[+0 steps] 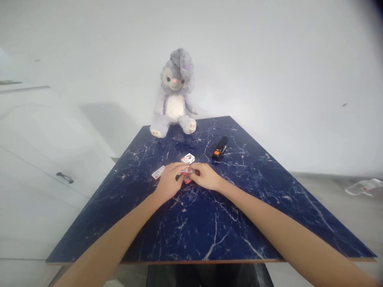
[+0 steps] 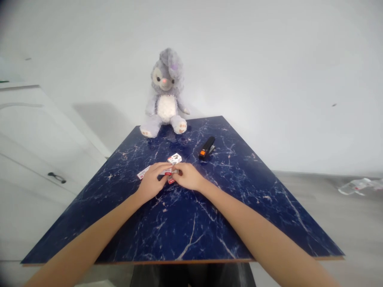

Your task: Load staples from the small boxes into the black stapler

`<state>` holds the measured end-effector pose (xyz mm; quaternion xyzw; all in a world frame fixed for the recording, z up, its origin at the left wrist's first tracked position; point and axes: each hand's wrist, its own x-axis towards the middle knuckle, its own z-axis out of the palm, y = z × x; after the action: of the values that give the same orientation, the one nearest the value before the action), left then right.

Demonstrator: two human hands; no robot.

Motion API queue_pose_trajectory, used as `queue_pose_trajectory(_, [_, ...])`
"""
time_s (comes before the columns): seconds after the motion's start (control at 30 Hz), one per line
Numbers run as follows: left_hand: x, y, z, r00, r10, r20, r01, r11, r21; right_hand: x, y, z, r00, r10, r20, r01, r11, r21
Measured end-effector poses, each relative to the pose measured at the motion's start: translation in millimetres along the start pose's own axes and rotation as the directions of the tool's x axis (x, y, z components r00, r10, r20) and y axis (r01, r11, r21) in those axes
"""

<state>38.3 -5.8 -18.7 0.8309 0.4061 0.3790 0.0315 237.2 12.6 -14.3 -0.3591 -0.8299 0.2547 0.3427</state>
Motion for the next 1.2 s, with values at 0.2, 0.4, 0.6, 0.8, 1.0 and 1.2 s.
queue_pose_trajectory(0.2, [0.0,0.7,-1.3,0.999,-0.001,0.035,0.001,1.0,0.005,-1.3,-1.3,2.8,0.998,-0.058,-0.009,0.057,0.992,-0.117])
queue_pose_trajectory(0.4, [0.7,1.5,-2.5,1.0,0.0,0.02,0.0,1.0,0.01,-1.8,-0.7,3.0,0.997,-0.077,0.018,0.079,0.989,-0.123])
queue_pose_trajectory(0.6, [0.3,5.1,-3.2,0.998,-0.017,0.056,0.018,1.0,-0.016,-0.4,2.9,4.1,0.999,-0.049,0.016,0.051,0.98,-0.191])
queue_pose_trajectory(0.8, [-1.2,6.8,-1.6,0.997,-0.026,0.068,0.028,0.999,-0.034,0.1,3.6,4.4,0.999,-0.036,0.034,0.042,0.975,-0.218])
queue_pose_trajectory(1.0, [0.3,4.4,-2.7,0.998,-0.013,0.066,0.015,0.999,-0.037,-0.7,2.8,6.8,0.994,-0.105,0.019,0.107,0.973,-0.204])
queue_pose_trajectory(1.2, [2.6,3.3,-4.2,0.994,-0.013,0.109,0.017,0.999,-0.033,0.6,7.5,6.9,0.997,-0.067,0.028,0.071,0.983,-0.171])
